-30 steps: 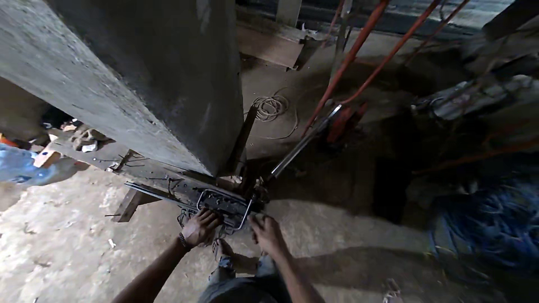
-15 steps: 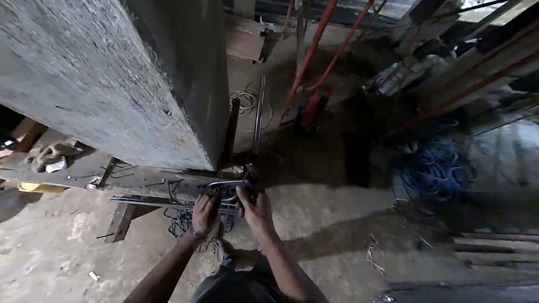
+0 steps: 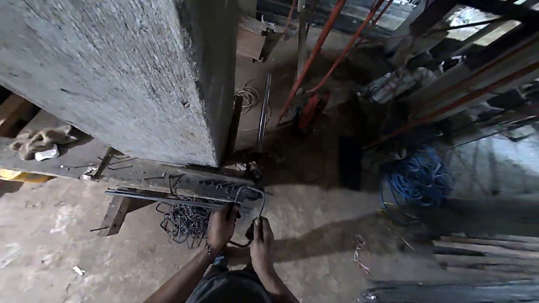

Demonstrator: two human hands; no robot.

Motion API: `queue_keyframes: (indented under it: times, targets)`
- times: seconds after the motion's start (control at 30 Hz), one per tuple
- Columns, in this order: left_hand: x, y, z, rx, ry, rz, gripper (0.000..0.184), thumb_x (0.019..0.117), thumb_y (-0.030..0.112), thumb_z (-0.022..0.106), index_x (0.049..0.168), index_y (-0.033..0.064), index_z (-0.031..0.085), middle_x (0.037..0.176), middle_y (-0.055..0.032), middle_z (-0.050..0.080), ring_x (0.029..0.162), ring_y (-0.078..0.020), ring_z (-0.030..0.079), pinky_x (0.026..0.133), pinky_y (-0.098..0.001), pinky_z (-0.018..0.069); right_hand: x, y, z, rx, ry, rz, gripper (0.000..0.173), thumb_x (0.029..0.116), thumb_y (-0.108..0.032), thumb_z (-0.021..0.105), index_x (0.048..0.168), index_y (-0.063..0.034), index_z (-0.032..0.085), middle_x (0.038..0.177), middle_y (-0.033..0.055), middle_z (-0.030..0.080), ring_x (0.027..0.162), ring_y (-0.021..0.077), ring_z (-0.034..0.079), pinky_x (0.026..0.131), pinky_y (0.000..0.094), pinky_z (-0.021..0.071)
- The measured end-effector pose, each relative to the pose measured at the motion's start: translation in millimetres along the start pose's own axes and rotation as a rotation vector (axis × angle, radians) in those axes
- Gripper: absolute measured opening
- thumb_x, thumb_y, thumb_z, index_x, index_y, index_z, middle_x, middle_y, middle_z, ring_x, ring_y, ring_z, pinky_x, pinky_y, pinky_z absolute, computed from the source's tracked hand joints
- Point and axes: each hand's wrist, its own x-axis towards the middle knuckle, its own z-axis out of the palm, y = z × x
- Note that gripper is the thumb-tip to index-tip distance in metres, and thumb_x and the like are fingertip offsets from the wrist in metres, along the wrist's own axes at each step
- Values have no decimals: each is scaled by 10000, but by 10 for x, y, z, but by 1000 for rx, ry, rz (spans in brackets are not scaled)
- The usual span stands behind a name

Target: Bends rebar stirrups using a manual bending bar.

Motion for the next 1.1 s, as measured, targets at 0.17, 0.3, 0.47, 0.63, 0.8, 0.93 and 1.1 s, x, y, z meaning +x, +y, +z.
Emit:
queue_keyframes:
  times: [0.17,0.3,0.47,0.63,0.8,0.93,1.1]
  targets:
    - [227,-199,82,27,-2,-44,298,1076,300,520,1190,67,665,844,-26,690,692,-141,652,688,-375,575,219,169,155,-44,17,149,299,1121,-193,403,1186,27,595,814,121,613,638,203,633,633,391,593]
    - [181,-127,88,-33,-74,-161,345,1111,320,436,1148,62,662,737,-16,626,597,-121,592,599,-329,530,269,136,123,-146,25,196,299,1115,-197,428,1182,28,613,874,144,636,724,219,653,718,410,589]
    - [-15,-294,299,-341,1,-224,462,1131,331,329,946,27,625,639,2,511,509,-103,468,494,-279,434,242,47,-4,-205,-93,241,334,1114,-221,434,1235,38,608,1012,187,667,922,259,666,874,436,559]
    - [-1,-164,233,182,33,-219,497,1124,366,330,995,2,642,737,-120,583,677,-275,601,669,-506,510,860,-436,-652,-654,-281,87,401,1087,-338,496,1219,-3,672,1037,163,731,959,281,717,894,487,578]
    - [-57,-45,335,282,101,-311,471,1122,355,338,1115,9,657,790,-158,625,741,-326,637,712,-548,516,2804,-1011,-576,-866,-237,-359,593,991,36,562,1555,-10,383,1487,296,501,1324,464,546,1051,607,471]
    - [-75,-61,481,395,215,-329,478,1116,394,341,1121,36,658,752,-147,629,706,-323,654,670,-538,535,4104,-1220,79,-1294,-637,-868,747,892,22,694,1546,-268,480,1690,195,247,1566,440,185,1195,697,227]
    - [-91,-72,625,511,336,-359,487,1115,394,350,1224,38,664,743,-169,663,680,-353,679,652,-551,552,4521,-899,-138,-1444,-849,-1062,259,944,-129,709,1201,-136,731,1282,222,654,1327,459,524,1173,746,225]
